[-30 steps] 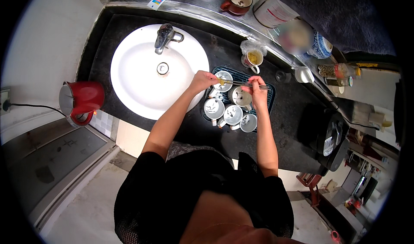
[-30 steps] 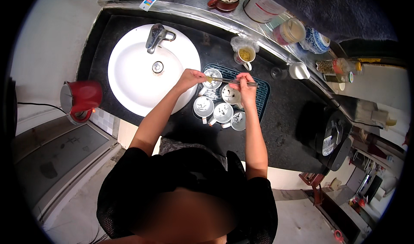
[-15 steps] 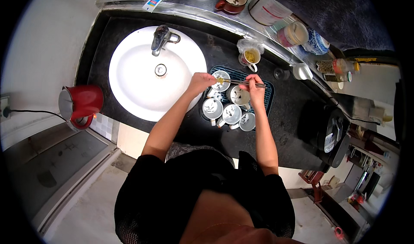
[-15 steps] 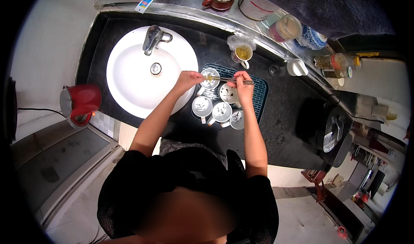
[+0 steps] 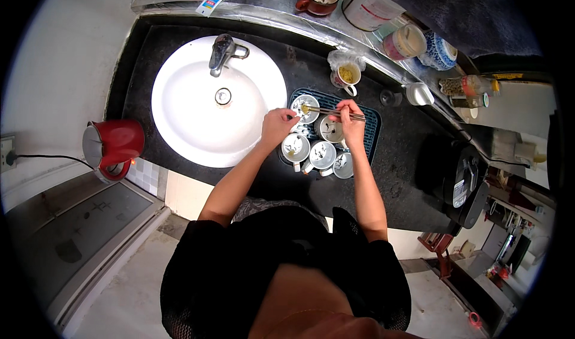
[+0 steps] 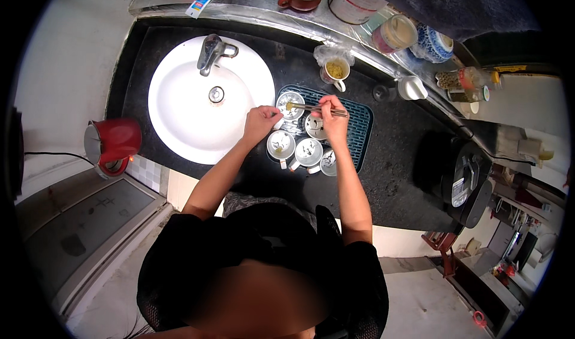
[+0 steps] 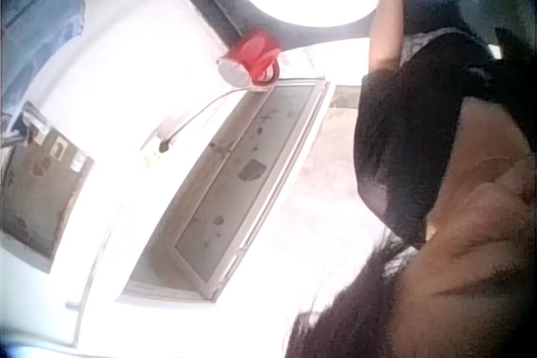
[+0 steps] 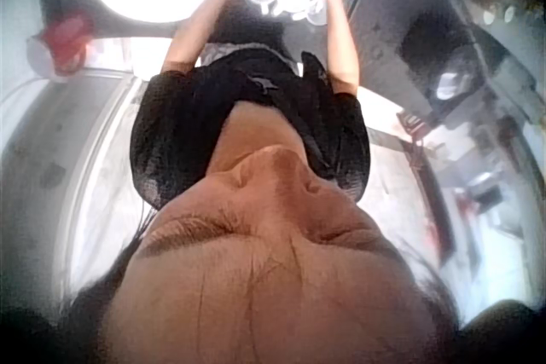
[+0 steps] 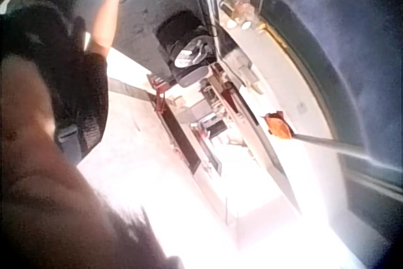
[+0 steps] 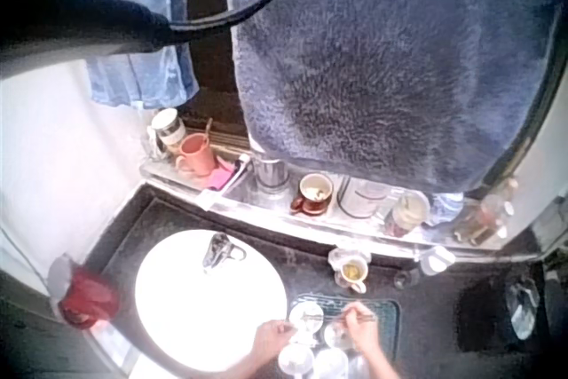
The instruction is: The person arranges cups on a counter, spoons dark powder from a large jar into each cup, adds small pieces of an ingredient from a bag using a scoop, and then spoons light powder from another jar into the cups.
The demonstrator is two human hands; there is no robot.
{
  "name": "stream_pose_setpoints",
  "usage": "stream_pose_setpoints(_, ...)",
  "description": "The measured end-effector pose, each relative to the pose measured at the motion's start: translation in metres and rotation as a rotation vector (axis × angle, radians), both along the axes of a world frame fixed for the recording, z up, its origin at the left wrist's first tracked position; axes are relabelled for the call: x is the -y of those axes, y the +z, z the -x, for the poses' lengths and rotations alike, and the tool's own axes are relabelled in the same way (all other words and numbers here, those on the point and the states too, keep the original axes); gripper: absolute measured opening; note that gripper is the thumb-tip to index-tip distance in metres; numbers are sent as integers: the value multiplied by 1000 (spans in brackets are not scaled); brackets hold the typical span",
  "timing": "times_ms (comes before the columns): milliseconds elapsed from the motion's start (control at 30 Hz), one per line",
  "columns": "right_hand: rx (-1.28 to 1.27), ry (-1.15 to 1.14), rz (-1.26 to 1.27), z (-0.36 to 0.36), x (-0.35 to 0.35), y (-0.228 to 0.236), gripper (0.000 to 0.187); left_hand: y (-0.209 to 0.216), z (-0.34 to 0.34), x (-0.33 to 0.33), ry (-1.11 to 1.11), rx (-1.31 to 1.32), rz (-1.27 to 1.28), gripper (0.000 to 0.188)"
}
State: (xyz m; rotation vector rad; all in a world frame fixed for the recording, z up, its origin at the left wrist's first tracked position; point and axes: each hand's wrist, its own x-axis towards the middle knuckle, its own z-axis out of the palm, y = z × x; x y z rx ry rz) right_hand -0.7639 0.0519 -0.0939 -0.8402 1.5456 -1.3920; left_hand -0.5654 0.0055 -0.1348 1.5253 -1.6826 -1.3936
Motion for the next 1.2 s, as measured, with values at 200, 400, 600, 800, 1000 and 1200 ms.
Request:
stream_pose_setpoints(200,-137,10,-12,-11,2,11,14,11,23,16,-14,205,-50,26)
stream_pose_setpoints(400,-232,1,-10,-15,-2,18,14,9,27,19,-7,190,-113,22)
stream_pose_setpoints(600,-228,-20,-23,-13,-3,15,15,-14,22,24,21,72,-114,16)
stream_pose_setpoints(800,-172,-67,-20,0,-8,17,15,-9,23,21,-8,134,-19,17)
stream_pose_setpoints(1000,0,-81,13,8,-14,25,16,-13,20,25,4,-52,-79,19)
stream_pose_setpoints(1200,123,-114,11,11,-25,30,17,-4,19,26,15,-400,-374,24)
